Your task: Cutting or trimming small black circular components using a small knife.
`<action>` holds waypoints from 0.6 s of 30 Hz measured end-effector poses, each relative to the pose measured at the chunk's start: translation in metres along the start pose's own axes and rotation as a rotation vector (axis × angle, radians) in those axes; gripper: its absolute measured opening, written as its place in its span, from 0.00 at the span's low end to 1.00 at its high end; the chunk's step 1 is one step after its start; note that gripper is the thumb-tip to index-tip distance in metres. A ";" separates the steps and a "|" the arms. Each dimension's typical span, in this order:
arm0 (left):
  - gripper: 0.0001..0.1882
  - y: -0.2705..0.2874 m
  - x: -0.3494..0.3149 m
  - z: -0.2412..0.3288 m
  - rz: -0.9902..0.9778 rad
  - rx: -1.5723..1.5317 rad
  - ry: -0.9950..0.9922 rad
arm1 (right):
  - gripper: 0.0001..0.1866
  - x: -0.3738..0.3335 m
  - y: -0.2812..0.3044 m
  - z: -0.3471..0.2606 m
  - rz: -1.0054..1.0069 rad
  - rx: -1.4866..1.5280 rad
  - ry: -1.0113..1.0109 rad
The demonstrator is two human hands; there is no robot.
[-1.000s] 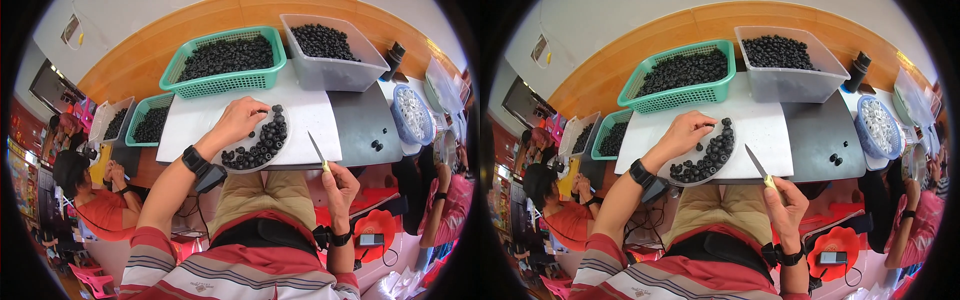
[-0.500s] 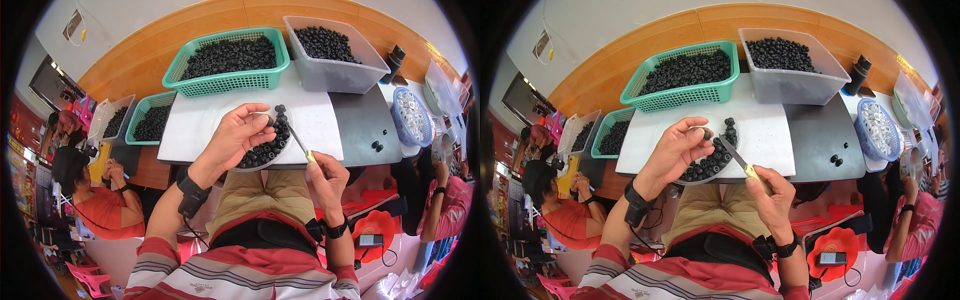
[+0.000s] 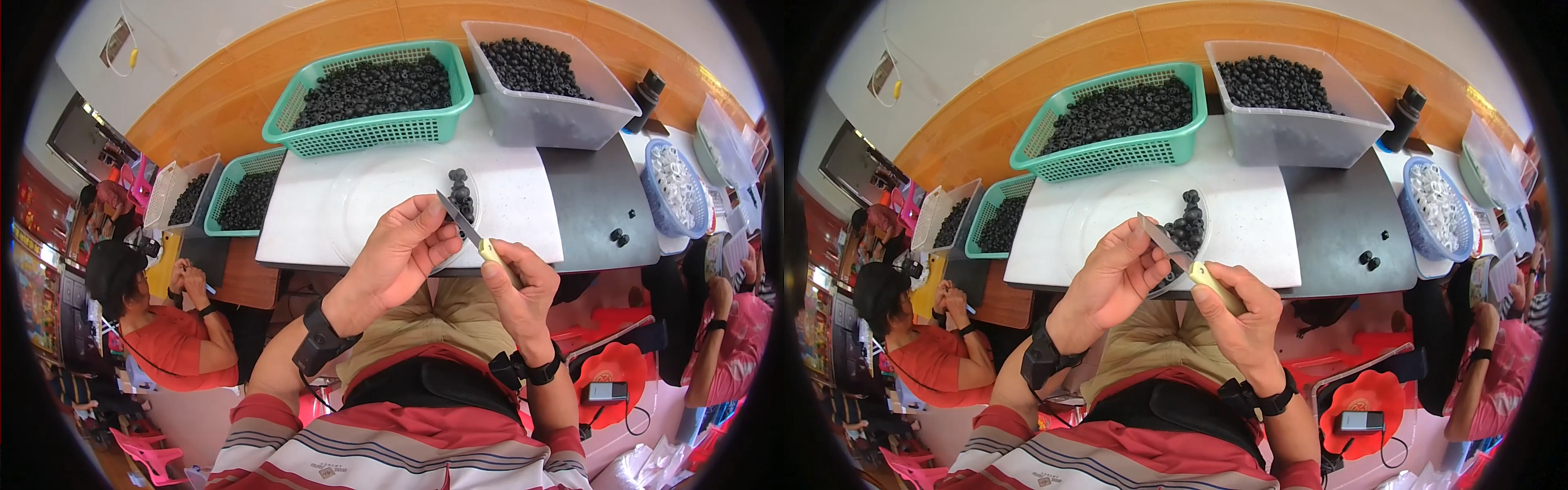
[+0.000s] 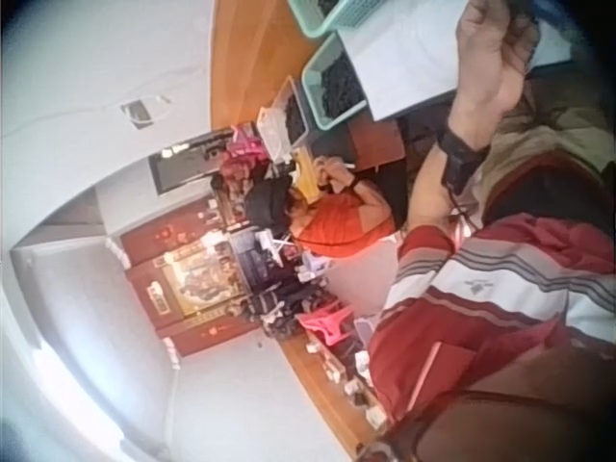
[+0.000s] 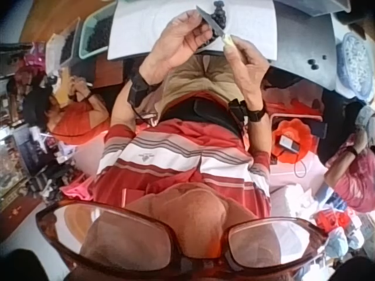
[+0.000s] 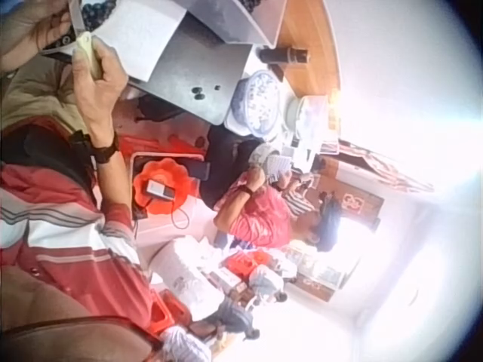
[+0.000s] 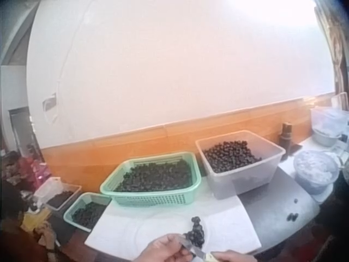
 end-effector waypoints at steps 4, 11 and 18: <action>0.11 -0.003 -0.003 -0.003 -0.012 -0.027 -0.012 | 0.14 0.000 0.002 -0.004 0.001 -0.048 0.032; 0.10 -0.005 -0.007 -0.009 0.036 -0.049 -0.019 | 0.14 -0.001 0.001 -0.009 0.002 -0.071 0.117; 0.09 -0.015 -0.020 -0.013 -0.012 0.020 -0.020 | 0.14 -0.001 0.007 -0.007 0.052 -0.246 0.161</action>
Point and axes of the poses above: each hand's wrist, its own x-axis towards the middle knuckle, its own y-axis out of the back of the hand, z = x × y, the point moved 7 cm from there along x, towards the middle knuckle, and after that the axes turned 6 degrees about -x, right-handed, at the moved point
